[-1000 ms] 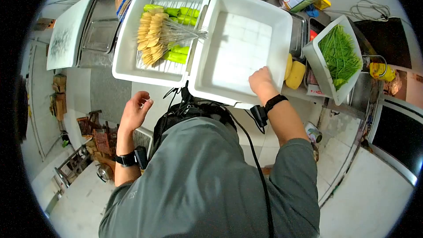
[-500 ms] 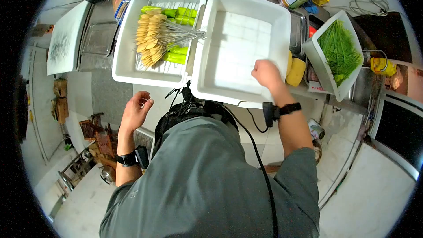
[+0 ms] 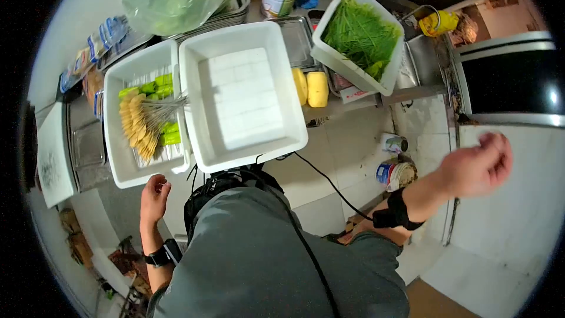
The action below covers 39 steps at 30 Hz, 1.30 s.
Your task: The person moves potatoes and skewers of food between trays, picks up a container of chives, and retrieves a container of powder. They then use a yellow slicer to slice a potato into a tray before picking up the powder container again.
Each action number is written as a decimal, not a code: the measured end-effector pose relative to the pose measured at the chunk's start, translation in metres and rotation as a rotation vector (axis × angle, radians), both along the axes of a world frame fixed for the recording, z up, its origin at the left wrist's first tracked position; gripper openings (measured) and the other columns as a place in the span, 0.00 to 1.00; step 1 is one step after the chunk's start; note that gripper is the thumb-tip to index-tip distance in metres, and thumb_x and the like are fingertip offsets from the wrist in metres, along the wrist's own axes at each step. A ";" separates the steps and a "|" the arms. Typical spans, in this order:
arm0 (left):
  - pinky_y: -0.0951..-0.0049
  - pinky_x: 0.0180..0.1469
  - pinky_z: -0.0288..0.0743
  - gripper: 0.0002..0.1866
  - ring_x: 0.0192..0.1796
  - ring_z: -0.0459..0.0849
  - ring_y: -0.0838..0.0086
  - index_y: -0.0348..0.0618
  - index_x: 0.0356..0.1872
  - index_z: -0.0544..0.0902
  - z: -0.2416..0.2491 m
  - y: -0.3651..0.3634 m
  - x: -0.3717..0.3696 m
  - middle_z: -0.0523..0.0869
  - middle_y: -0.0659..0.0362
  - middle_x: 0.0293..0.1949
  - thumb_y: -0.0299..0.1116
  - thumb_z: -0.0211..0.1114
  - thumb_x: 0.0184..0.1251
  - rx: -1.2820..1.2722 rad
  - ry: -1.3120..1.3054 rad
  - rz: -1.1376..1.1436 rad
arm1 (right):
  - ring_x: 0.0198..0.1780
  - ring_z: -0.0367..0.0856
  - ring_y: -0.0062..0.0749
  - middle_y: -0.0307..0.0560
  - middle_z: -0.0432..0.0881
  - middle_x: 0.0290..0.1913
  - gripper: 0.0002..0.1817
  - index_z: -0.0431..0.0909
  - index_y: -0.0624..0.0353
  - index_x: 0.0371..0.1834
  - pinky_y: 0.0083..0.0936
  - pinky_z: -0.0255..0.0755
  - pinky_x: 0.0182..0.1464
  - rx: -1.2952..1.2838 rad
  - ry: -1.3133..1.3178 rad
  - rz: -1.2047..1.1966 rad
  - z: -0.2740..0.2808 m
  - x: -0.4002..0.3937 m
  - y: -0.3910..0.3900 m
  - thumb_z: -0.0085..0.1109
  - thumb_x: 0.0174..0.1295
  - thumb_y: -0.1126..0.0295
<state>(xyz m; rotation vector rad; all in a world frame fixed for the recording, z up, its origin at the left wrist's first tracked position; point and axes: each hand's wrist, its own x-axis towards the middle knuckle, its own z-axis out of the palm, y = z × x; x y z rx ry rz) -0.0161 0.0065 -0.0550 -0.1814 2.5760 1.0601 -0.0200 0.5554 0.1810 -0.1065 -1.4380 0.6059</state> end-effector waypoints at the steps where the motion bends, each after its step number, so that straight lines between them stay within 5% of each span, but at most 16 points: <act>1: 0.68 0.40 0.76 0.15 0.35 0.82 0.66 0.33 0.45 0.78 0.000 0.002 -0.003 0.84 0.50 0.37 0.33 0.65 0.63 -0.008 0.009 -0.014 | 0.29 0.75 0.31 0.51 0.79 0.30 0.05 0.74 0.69 0.37 0.22 0.71 0.34 0.094 0.078 -0.116 0.015 0.013 0.001 0.57 0.58 0.82; 2: 0.68 0.40 0.76 0.15 0.35 0.82 0.66 0.33 0.45 0.78 0.001 0.004 -0.007 0.84 0.50 0.37 0.33 0.65 0.63 -0.009 0.015 -0.030 | 0.29 0.75 0.31 0.51 0.79 0.30 0.05 0.74 0.69 0.37 0.22 0.71 0.34 0.094 0.083 -0.132 0.026 0.023 0.004 0.57 0.58 0.82; 4: 0.68 0.40 0.76 0.14 0.35 0.82 0.67 0.32 0.45 0.78 0.005 0.007 -0.012 0.83 0.51 0.37 0.32 0.65 0.63 0.012 -0.017 -0.036 | 0.28 0.74 0.35 0.54 0.79 0.30 0.04 0.72 0.70 0.35 0.26 0.71 0.31 0.543 0.239 -0.145 0.044 0.043 0.009 0.55 0.59 0.82; 8: 0.69 0.40 0.76 0.15 0.35 0.82 0.67 0.32 0.45 0.77 0.008 0.016 -0.023 0.83 0.51 0.36 0.33 0.64 0.63 -0.006 0.036 -0.088 | 0.26 0.74 0.38 0.55 0.78 0.28 0.04 0.70 0.72 0.35 0.27 0.71 0.29 0.712 0.323 -0.340 0.068 0.064 0.007 0.54 0.59 0.81; 10: 0.69 0.40 0.75 0.15 0.34 0.81 0.67 0.33 0.45 0.77 0.003 0.015 -0.025 0.83 0.52 0.36 0.33 0.64 0.64 -0.039 0.023 -0.113 | 0.27 0.75 0.38 0.55 0.77 0.27 0.04 0.71 0.71 0.34 0.27 0.71 0.27 0.750 0.444 -0.199 0.078 0.077 0.013 0.55 0.60 0.80; 14: 0.69 0.40 0.75 0.15 0.34 0.81 0.68 0.32 0.45 0.77 0.005 0.027 -0.033 0.83 0.51 0.34 0.34 0.63 0.64 0.004 -0.002 -0.155 | 0.32 0.77 0.30 0.48 0.80 0.30 0.06 0.77 0.65 0.35 0.21 0.71 0.37 0.055 0.181 -0.022 0.041 0.068 0.031 0.52 0.65 0.74; 16: 0.70 0.39 0.75 0.15 0.33 0.81 0.69 0.32 0.45 0.77 0.001 0.029 -0.034 0.83 0.52 0.34 0.34 0.63 0.65 0.037 0.029 -0.177 | 0.37 0.78 0.26 0.47 0.81 0.37 0.08 0.77 0.67 0.40 0.21 0.71 0.38 -0.315 0.029 0.523 0.007 0.051 0.058 0.50 0.68 0.73; 20: 0.70 0.39 0.75 0.15 0.33 0.81 0.68 0.32 0.44 0.77 0.006 0.034 -0.037 0.83 0.52 0.34 0.34 0.62 0.65 0.071 0.055 -0.199 | 0.42 0.79 0.27 0.48 0.80 0.44 0.09 0.76 0.68 0.45 0.22 0.73 0.46 -0.718 -0.031 0.963 -0.058 0.026 0.078 0.49 0.68 0.75; 26: 0.70 0.39 0.75 0.15 0.34 0.81 0.69 0.32 0.44 0.77 0.003 0.028 -0.039 0.83 0.52 0.34 0.35 0.63 0.65 0.063 0.012 -0.203 | 0.45 0.80 0.30 0.48 0.81 0.48 0.13 0.74 0.66 0.53 0.26 0.75 0.50 -0.823 -0.036 0.544 -0.092 0.003 0.060 0.51 0.67 0.77; 38: 0.71 0.38 0.75 0.15 0.33 0.81 0.70 0.33 0.45 0.77 0.002 0.032 -0.054 0.83 0.54 0.34 0.36 0.63 0.65 0.052 0.047 -0.304 | 0.41 0.81 0.28 0.47 0.82 0.43 0.11 0.76 0.66 0.50 0.22 0.75 0.45 -0.645 -0.024 0.434 -0.088 0.018 0.038 0.54 0.65 0.79; 39: 0.71 0.38 0.75 0.15 0.33 0.81 0.70 0.33 0.45 0.77 0.002 0.034 -0.057 0.83 0.54 0.34 0.36 0.63 0.65 0.041 0.030 -0.328 | 0.39 0.81 0.29 0.47 0.83 0.41 0.11 0.76 0.67 0.50 0.21 0.75 0.44 -0.615 -0.076 0.259 -0.073 0.031 0.029 0.55 0.65 0.79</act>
